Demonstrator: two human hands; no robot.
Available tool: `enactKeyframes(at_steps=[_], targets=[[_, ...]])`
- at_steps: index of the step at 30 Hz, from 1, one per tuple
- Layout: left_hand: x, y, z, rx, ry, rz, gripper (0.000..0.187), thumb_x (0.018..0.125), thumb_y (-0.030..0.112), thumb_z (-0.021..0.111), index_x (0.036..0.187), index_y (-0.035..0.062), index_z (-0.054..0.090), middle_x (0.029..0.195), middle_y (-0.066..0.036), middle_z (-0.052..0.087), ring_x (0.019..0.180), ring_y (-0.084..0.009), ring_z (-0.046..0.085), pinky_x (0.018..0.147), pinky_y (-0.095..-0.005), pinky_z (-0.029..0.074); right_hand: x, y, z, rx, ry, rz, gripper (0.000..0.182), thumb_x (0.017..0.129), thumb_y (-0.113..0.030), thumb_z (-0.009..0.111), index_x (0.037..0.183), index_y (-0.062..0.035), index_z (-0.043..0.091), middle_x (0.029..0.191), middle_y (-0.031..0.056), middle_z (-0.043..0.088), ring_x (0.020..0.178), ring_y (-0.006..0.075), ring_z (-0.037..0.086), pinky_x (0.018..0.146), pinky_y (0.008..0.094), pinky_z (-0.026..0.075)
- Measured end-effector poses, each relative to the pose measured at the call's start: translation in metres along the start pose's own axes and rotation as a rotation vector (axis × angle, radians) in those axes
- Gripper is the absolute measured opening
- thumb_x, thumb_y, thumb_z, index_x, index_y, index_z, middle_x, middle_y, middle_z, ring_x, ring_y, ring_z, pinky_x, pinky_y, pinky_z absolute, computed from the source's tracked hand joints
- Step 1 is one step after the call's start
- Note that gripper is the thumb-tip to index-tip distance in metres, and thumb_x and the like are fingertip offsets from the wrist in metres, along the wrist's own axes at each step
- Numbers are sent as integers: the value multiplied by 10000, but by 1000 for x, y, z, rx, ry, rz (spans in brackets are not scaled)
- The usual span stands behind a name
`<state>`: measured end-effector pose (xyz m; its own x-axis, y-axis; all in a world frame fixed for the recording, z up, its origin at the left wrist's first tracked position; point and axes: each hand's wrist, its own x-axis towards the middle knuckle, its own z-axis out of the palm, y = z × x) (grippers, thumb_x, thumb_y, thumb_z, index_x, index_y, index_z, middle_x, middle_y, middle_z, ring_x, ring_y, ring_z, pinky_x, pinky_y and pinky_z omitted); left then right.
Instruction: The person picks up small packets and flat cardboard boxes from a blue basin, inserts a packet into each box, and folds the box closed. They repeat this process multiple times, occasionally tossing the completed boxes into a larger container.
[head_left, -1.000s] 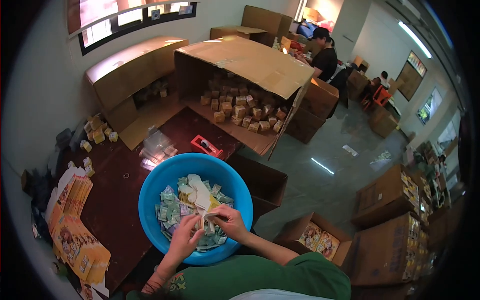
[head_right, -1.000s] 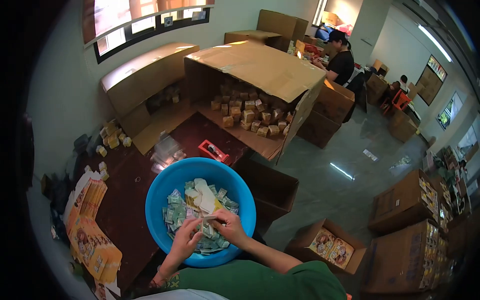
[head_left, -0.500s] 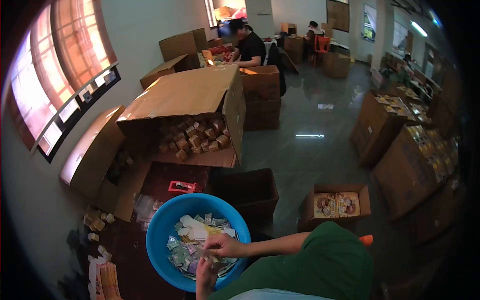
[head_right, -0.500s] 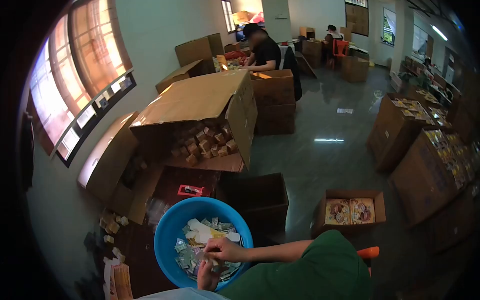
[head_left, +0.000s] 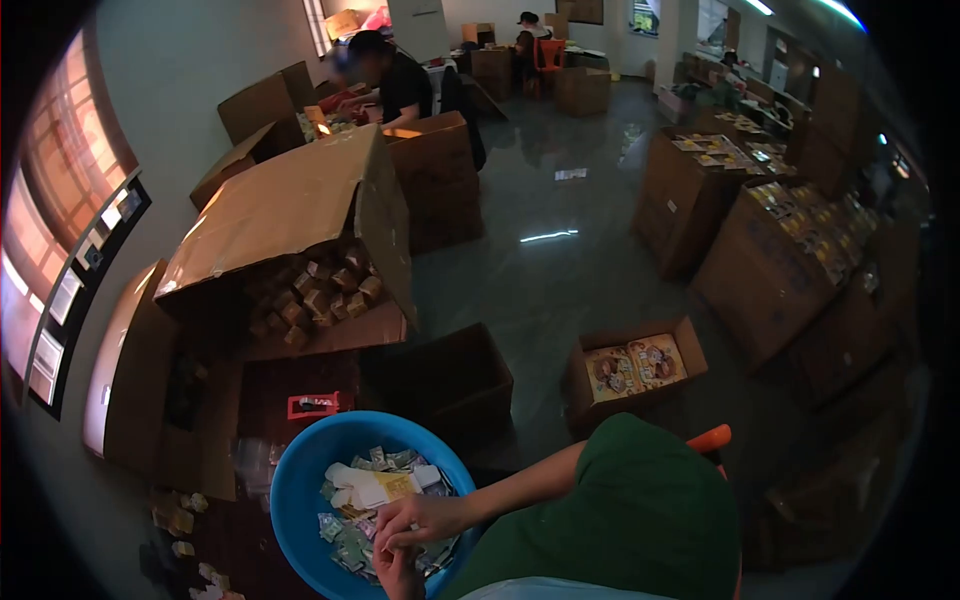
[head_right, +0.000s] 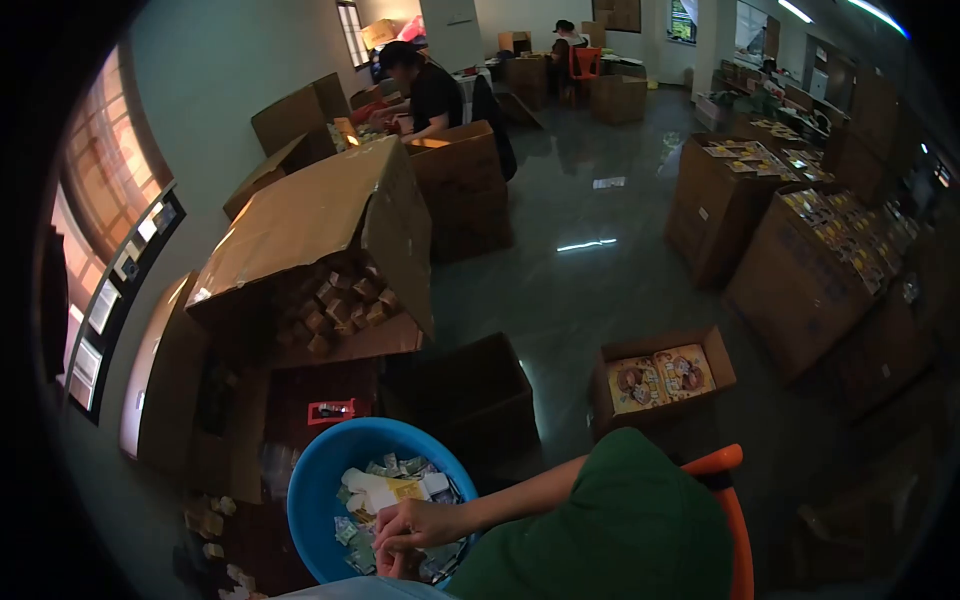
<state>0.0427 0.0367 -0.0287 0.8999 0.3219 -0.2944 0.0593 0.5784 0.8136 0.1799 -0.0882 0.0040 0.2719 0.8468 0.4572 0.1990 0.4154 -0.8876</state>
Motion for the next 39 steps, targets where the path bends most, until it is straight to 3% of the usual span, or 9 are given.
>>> enactKeyframes(at_steps=[3, 10, 12, 17, 19, 23, 29, 31, 39], targets=[[8, 2, 6, 19, 16, 13, 369, 978, 128, 580, 1329, 83, 477, 1216, -59, 584, 1037, -188, 618, 812, -381, 566, -1, 0, 8, -6, -23, -22, 273, 981, -247, 607, 1114, -40, 726, 1035, 105, 632, 933, 207, 611, 799, 314, 509], [22, 4, 35, 105, -15, 16, 414, 979, 146, 592, 1363, 79, 453, 1233, -57, 580, 1042, -179, 615, 807, -354, 554, -25, 9, 17, -146, 66, -34, 251, 914, -140, 665, 1144, -44, 692, 1126, 146, 601, 1055, 307, 611, 890, 379, 497], [25, 2, 42, 119, -38, 15, 427, 979, 152, 595, 1373, 78, 446, 1238, -56, 579, 1044, -176, 614, 806, -347, 551, -27, 19, 23, -200, 119, -174, 207, 961, -210, 613, 1043, -28, 667, 1092, 131, 593, 1010, 276, 604, 826, 375, 497], [28, 6, 45, 118, -80, 29, 461, 979, 164, 604, 1397, 76, 429, 1250, -54, 576, 1047, -170, 612, 802, -328, 542, -24, 24, 37, -256, 168, -249, 225, 982, -240, 592, 1051, -43, 676, 1080, 125, 589, 997, 272, 600, 807, 368, 500], [24, 9, 37, 90, -80, 45, 475, 979, 170, 607, 1406, 75, 422, 1255, -54, 574, 1049, -167, 611, 801, -320, 539, -21, 21, 38, -210, 164, -117, 208, 924, -140, 656, 1108, -57, 708, 1157, 149, 610, 1083, 310, 607, 902, 390, 493], [0, 13, 12, -8, -57, 103, 502, 980, 180, 614, 1426, 73, 409, 1264, -53, 572, 1051, -162, 610, 798, -305, 532, -8, 6, 35, -236, 121, -41, 261, 976, -217, 612, 1178, -83, 707, 1194, 128, 606, 1132, 299, 579, 960, 395, 472], [-42, 16, -22, -140, -61, 189, 533, 999, 233, 598, 1456, 64, 382, 1275, -46, 567, 1066, -153, 603, 859, -298, 529, 19, 11, 34, -446, 19, -177, 276, 948, -217, 639, 1203, -127, 693, 1209, 128, 586, 1110, 298, 588, 953, 402, 490], [-43, 31, -3, -61, 68, 171, 576, 957, 243, 654, 1449, 70, 408, 1193, -11, 585, 955, -92, 586, 742, -231, 488, 25, -2, 30, -435, 46, -108, 266, 929, -209, 652, 1180, -137, 701, 1154, 121, 625, 1061, 309, 610, 915, 409, 503], [-31, 36, 9, -30, 85, 135, 614, 901, 176, 721, 1436, 61, 442, 1170, -10, 586, 905, -76, 581, 709, -220, 512, 21, -3, 12, -402, 65, -45, 333, 845, -74, 728, 1176, -99, 710, 1166, 98, 641, 1055, 291, 604, 901, 383, 495]])
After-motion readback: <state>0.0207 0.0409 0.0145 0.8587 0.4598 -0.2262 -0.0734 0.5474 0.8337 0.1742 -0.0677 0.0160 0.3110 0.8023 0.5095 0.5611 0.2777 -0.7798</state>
